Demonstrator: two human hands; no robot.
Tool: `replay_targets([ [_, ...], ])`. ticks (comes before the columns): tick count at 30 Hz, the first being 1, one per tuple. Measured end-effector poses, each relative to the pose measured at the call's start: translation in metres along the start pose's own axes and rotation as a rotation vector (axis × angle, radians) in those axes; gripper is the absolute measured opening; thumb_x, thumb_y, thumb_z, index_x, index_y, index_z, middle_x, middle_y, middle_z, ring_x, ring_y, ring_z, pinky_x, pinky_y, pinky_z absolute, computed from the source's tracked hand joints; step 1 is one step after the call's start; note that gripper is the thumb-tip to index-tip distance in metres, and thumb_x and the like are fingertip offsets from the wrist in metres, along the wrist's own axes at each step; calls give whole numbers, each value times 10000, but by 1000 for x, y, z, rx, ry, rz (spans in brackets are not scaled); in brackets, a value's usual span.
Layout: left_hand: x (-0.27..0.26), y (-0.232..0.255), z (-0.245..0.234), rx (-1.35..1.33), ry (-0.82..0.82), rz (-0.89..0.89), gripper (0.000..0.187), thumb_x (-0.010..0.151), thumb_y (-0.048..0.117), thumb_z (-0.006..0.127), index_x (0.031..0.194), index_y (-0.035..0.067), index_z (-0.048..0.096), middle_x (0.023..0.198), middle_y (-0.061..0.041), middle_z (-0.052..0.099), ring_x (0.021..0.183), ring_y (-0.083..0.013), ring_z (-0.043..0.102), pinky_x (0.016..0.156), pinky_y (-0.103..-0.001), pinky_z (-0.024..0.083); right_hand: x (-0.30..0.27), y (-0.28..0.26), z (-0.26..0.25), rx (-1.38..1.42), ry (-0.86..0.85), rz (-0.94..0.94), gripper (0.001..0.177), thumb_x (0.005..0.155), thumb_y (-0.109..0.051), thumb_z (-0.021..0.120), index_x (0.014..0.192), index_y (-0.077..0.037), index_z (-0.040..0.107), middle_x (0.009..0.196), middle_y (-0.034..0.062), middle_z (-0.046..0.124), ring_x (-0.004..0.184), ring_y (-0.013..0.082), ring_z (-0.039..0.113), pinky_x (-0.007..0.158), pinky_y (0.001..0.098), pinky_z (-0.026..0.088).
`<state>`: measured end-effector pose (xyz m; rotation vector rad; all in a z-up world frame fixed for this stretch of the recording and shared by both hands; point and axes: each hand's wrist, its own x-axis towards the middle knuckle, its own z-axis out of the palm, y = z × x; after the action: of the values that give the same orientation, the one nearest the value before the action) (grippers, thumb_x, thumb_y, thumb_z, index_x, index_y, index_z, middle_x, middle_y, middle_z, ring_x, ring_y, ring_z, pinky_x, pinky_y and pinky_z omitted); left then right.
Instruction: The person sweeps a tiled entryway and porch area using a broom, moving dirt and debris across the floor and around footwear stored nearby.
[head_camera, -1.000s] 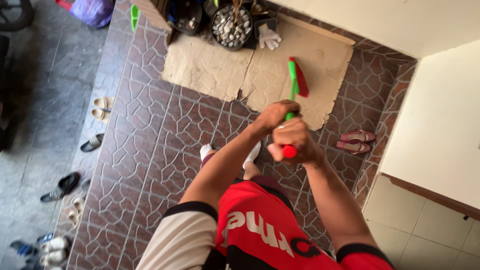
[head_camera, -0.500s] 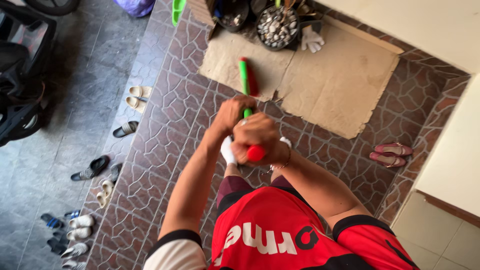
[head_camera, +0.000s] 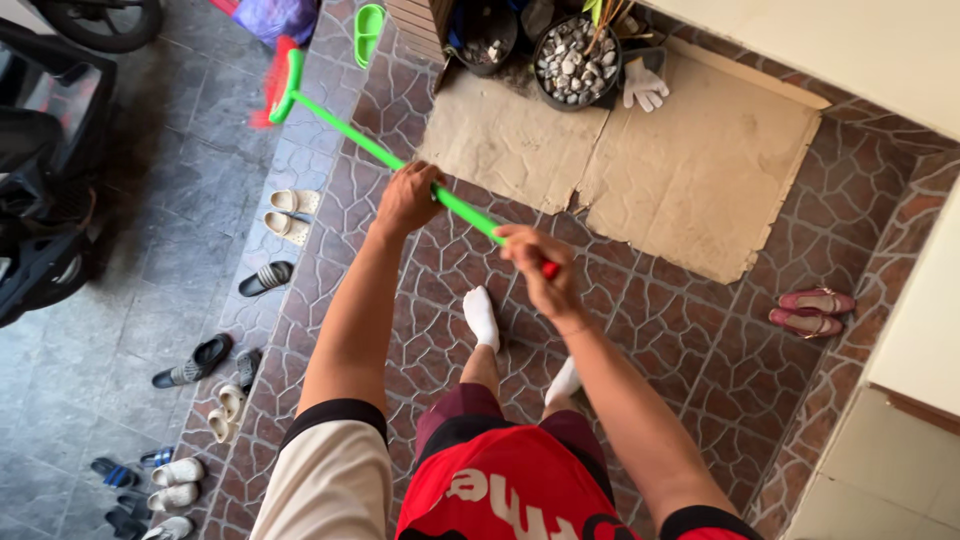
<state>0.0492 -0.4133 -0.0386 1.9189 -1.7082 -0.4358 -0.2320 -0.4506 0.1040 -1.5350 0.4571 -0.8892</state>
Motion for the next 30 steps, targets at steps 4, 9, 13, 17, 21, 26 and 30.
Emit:
replay_targets([
  [4,3,27,5,-96,9,122,132,798,88,788,871,87,678,883,-105,695,937,-340,674,885,-463,514,-15,-56,-32,-18,57,-136,459,1115,-367,525,738,-107,499,768,38,607,812,193,657,932,459,577],
  [9,-23,170,49,-297,-226,185,286,726,148,785,1002,87,742,913,-176,724,855,-390,698,742,-471,552,-88,-159,-89,200,159,-155,288,1083,-250,525,830,-162,418,611,23,536,594,175,580,876,487,493],
  [13,-56,320,75,-454,-482,281,303,871,304,741,1084,89,744,924,-189,740,855,-370,721,776,-467,563,-137,-246,-124,236,255,-355,453,996,-118,641,610,-115,405,501,9,399,415,135,294,450,336,281],
  [17,-99,442,124,-521,-689,531,334,872,356,733,1054,77,759,908,-181,752,875,-375,722,794,-481,555,-212,-327,-135,75,302,-222,482,1061,-162,662,670,-52,403,512,39,409,422,112,321,444,279,269],
  [21,-167,535,198,-728,-838,653,394,905,378,701,1154,74,724,973,-163,757,918,-352,722,828,-457,549,-300,-365,-146,-160,381,-91,512,1048,-235,673,663,12,443,537,49,446,427,116,403,453,280,353],
  [26,-251,588,282,-772,-892,648,383,862,374,717,1120,92,745,960,-144,775,909,-348,726,804,-441,552,-378,-357,-161,-249,387,-77,452,955,-206,674,790,155,457,545,46,473,442,113,421,436,297,391],
  [30,-280,590,296,-591,-989,618,338,889,422,742,1068,136,760,951,-118,777,891,-314,752,808,-421,577,-421,-343,-162,-321,433,-28,433,999,-130,630,663,-1,388,554,42,469,438,122,420,446,280,362],
])
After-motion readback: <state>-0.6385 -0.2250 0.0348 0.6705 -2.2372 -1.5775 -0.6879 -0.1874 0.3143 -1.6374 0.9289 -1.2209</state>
